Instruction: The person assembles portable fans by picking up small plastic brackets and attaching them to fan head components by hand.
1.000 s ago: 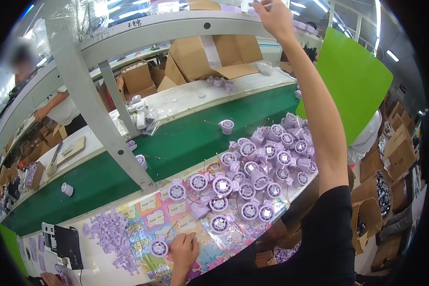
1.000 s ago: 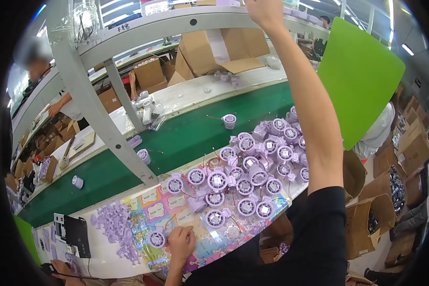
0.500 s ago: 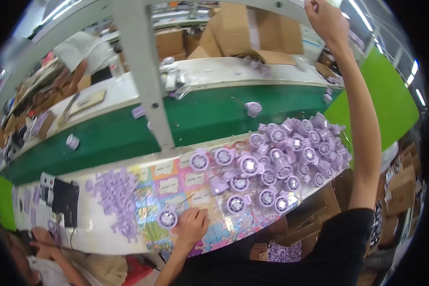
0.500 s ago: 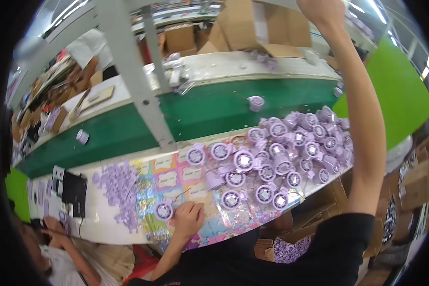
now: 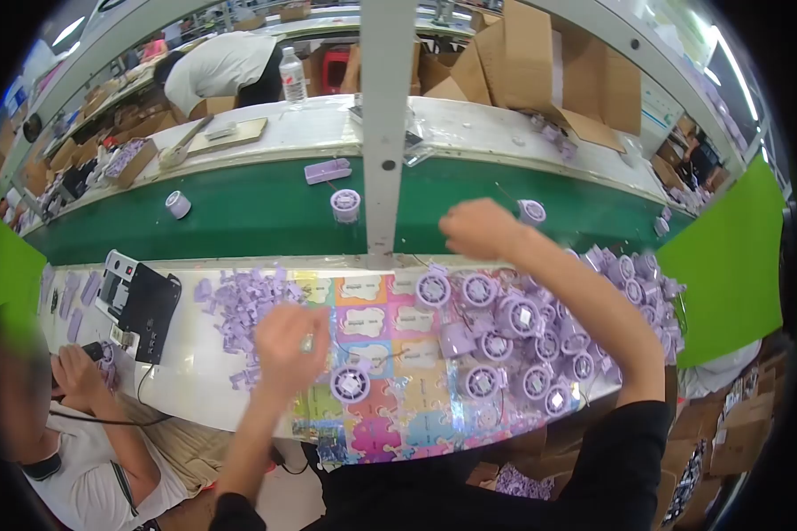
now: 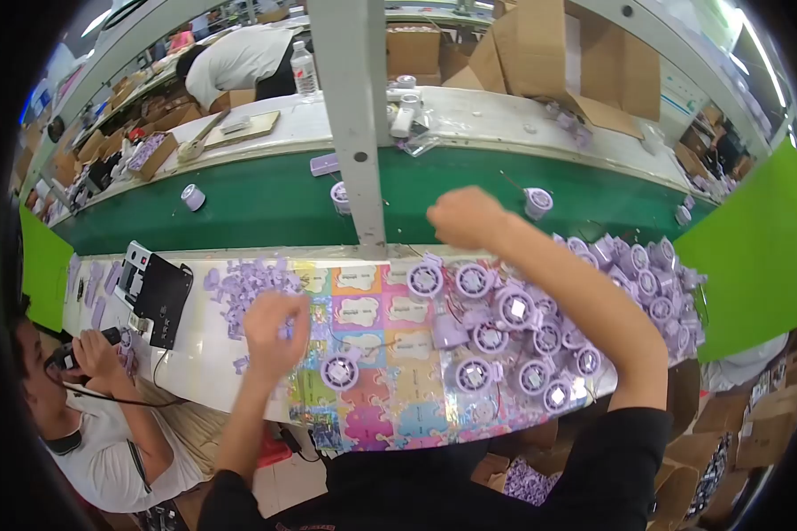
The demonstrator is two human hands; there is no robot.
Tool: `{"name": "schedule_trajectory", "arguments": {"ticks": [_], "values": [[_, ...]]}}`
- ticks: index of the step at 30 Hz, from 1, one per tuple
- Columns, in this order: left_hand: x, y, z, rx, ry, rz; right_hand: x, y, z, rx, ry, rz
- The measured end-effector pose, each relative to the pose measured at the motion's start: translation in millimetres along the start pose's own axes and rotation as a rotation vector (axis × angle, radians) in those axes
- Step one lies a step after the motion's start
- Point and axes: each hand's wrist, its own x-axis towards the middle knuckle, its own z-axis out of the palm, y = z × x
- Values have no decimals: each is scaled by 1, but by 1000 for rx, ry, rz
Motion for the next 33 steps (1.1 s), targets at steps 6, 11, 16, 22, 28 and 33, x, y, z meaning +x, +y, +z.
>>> {"name": "schedule_trajectory", "arguments": {"ticks": [6,11,16,22,28,33], "values": [[76,-174,33,301,-323,-65,57,-109,20,41,252,-407],[111,-305,57,719,-533,-230,113,-144,12,-269,250,-298],[104,-414,3,996,-300,-433,152,-135,8,-495,92,-96],[79,-494,-55,1173,-213,-954,158,-135,30,-476,-91,-55],[51,-561,-63,918,-165,-1160,199,-140,53,-431,-23,104],[73,-496,-52,949,-333,-1046,237,-149,85,-442,71,256]]}}
